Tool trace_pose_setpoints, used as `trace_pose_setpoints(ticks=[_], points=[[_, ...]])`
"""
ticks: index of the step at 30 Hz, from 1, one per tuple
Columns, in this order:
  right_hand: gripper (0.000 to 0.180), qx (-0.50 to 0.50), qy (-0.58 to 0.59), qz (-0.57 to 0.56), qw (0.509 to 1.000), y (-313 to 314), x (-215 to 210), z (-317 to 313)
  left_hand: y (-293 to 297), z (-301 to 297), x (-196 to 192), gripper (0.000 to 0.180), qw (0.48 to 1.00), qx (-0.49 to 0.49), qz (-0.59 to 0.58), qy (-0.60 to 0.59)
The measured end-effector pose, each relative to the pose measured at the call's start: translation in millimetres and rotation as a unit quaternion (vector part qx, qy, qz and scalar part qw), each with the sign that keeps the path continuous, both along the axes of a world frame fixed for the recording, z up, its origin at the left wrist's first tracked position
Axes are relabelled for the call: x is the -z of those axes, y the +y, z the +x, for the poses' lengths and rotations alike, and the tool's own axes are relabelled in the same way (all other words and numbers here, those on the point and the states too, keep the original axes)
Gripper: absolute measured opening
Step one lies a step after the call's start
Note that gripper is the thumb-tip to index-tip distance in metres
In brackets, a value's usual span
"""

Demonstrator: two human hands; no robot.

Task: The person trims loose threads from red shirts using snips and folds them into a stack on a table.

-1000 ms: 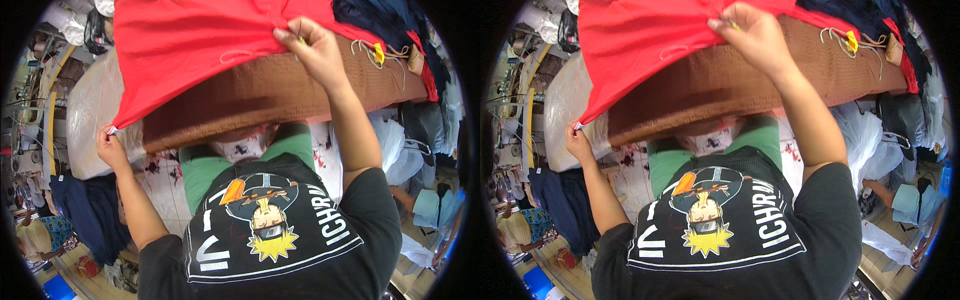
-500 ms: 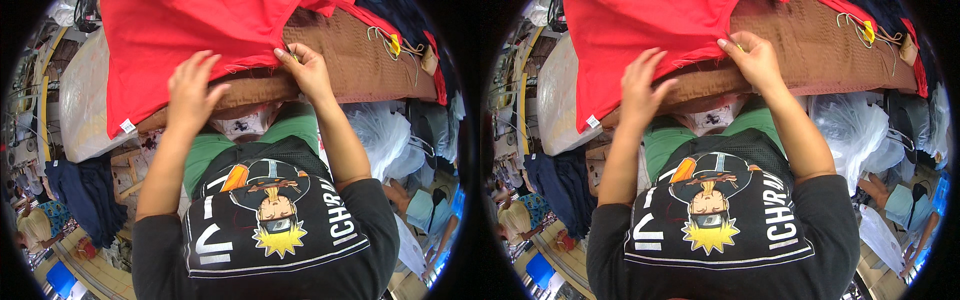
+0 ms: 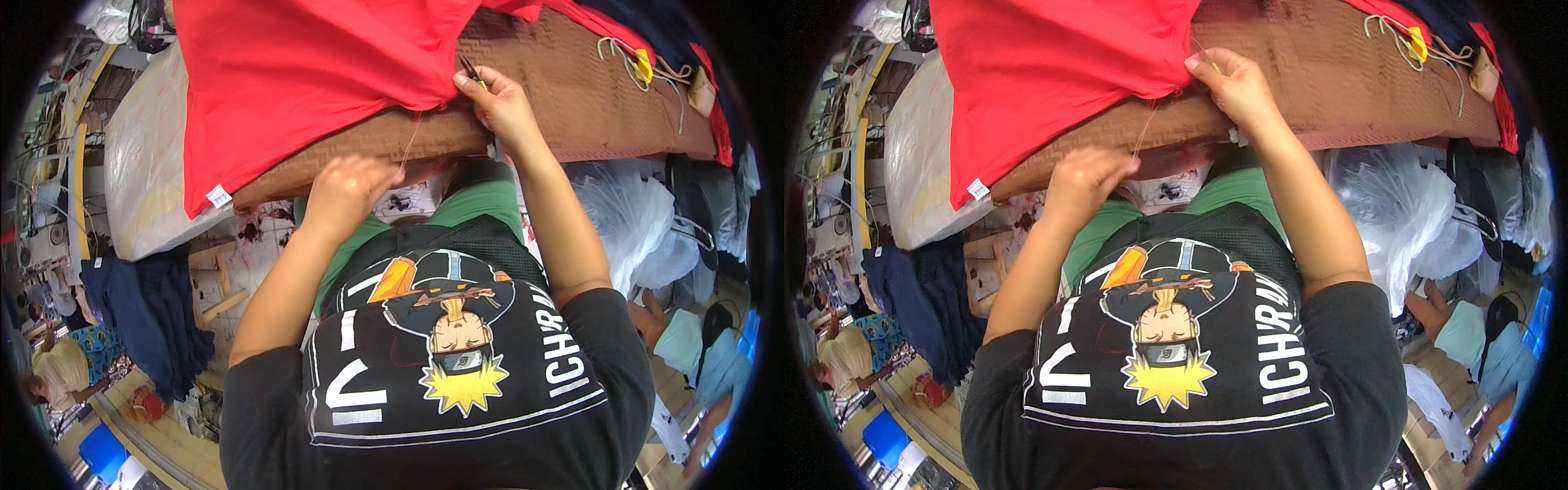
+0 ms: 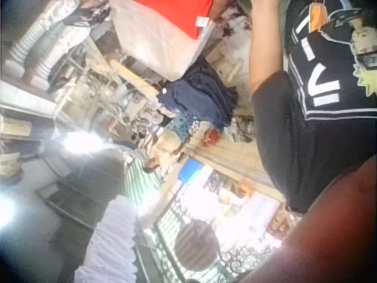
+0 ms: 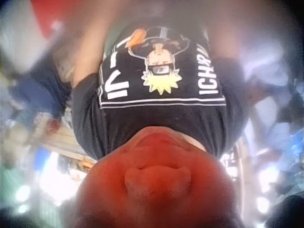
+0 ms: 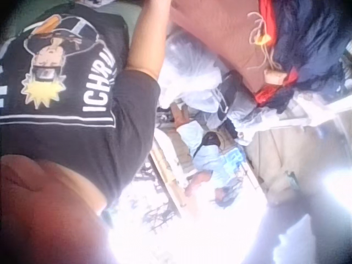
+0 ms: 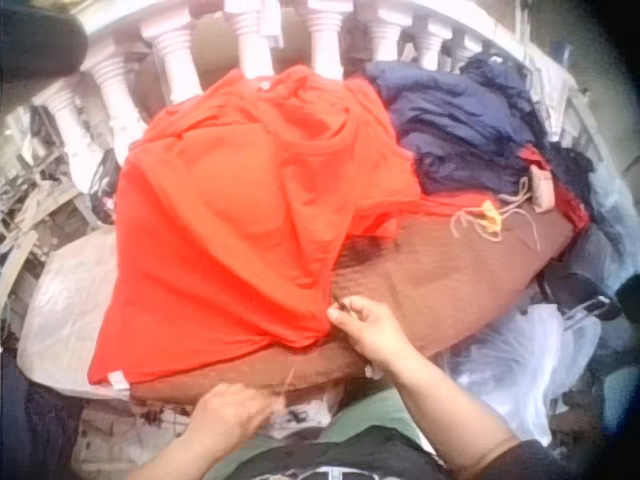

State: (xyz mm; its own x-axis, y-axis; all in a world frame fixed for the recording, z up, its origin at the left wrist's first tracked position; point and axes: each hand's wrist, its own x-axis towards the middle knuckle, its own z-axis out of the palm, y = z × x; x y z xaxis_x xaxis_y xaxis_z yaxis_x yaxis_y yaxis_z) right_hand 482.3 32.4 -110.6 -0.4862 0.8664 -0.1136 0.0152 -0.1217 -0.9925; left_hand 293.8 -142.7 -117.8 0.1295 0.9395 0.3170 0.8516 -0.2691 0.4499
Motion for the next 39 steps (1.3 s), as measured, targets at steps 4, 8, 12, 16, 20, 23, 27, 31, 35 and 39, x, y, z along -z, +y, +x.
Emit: trace_pose_setpoints(ticks=[4,8,12,16,20,23,27,31,35,39], points=[[0.014,0.005,-0.037,0.008,0.999,-2,3,3,-13,2,-21,0.02,0.987,0.049,-0.143,0.049],[0.021,0.006,-0.044,-0.005,0.999,-1,3,11,18,-1,-38,0.019,0.994,0.022,-0.091,-0.049],[0.026,0.02,-0.063,0.018,0.998,4,12,16,54,8,-41,0.014,0.988,-0.026,-0.007,-0.15],[0.028,0.025,-0.124,0.122,0.984,9,28,7,87,20,-30,0.017,0.974,-0.022,0.057,-0.22],[0.026,0.043,-0.151,0.154,0.975,15,27,-5,109,21,-28,0.02,0.975,-0.032,0.083,-0.203],[0.021,0.044,-0.164,0.131,0.977,16,20,-4,124,13,-16,0.026,0.991,-0.011,0.061,-0.118],[0.015,0.045,-0.104,0.113,0.987,14,10,7,136,1,0,0.036,0.989,-0.029,0.006,-0.147],[0.013,0.059,-0.089,0.142,0.984,14,13,17,134,0,4,0.048,0.99,-0.004,0.002,-0.14],[0.013,0.067,-0.043,0.101,0.992,13,13,19,131,10,1,0.057,0.999,0.004,0.04,-0.036],[0.014,0.06,-0.017,0.073,0.995,10,1,17,135,19,-2,0.061,0.993,-0.009,0.108,0.039]])
